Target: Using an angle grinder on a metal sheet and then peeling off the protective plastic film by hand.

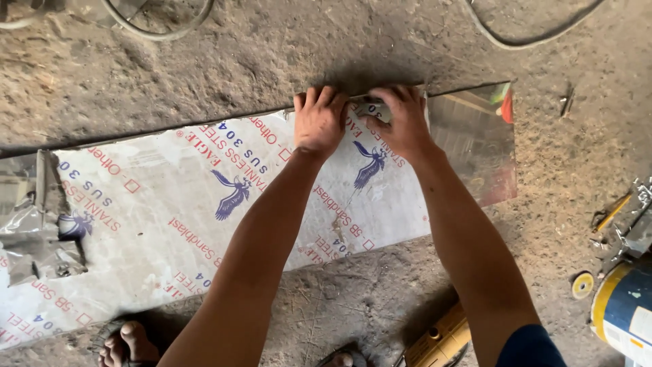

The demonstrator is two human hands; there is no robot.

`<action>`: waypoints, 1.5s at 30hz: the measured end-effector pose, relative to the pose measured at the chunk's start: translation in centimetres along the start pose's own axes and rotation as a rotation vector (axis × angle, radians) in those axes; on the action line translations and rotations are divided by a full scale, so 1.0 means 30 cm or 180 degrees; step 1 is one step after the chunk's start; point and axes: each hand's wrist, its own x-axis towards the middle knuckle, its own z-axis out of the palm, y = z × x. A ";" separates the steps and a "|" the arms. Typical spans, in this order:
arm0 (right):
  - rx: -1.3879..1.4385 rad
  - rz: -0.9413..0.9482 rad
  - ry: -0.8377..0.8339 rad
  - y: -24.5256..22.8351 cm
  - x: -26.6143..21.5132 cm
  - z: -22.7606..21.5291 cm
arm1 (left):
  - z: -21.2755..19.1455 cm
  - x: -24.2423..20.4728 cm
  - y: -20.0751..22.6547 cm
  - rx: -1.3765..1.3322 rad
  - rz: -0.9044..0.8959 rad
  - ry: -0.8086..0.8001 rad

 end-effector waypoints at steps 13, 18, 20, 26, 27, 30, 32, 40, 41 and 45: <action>-0.0445 -0.0078 0.0492 0.024 -0.017 0.159 | 0.065 0.035 -0.049 0.0224 0.0878 0.0077; -0.0217 -0.0010 0.0338 -0.010 -0.029 0.117 | 0.045 0.025 -0.055 0.0195 0.1088 -0.0271; -0.0220 0.0117 0.0184 -0.038 -0.027 0.107 | 0.044 0.018 -0.053 0.0087 0.1180 -0.0201; -0.0044 -0.0228 0.0496 -0.001 -0.026 0.113 | -0.072 -0.047 -0.030 -0.0192 0.0813 -0.0059; -0.0013 -0.0247 0.0479 0.012 -0.035 0.125 | -0.123 -0.076 -0.073 -0.0163 0.0786 -0.0070; 0.0057 -0.0527 0.0441 0.028 -0.053 0.110 | -0.226 -0.122 -0.176 0.0223 -0.0285 -0.0319; -0.0130 -0.0244 0.0432 -0.041 -0.053 0.082 | -0.268 -0.159 -0.249 0.0247 -0.0266 0.0135; -0.0175 -0.0237 0.0442 -0.123 0.053 0.231 | -0.196 -0.139 -0.263 0.0172 0.0183 0.0229; -0.0235 -0.0278 0.0454 -0.108 0.056 0.249 | -0.189 -0.144 -0.265 0.0293 0.0235 0.0017; -0.0439 -0.0512 0.0337 -0.117 0.045 0.233 | -0.171 -0.164 -0.282 0.0359 0.0352 -0.0376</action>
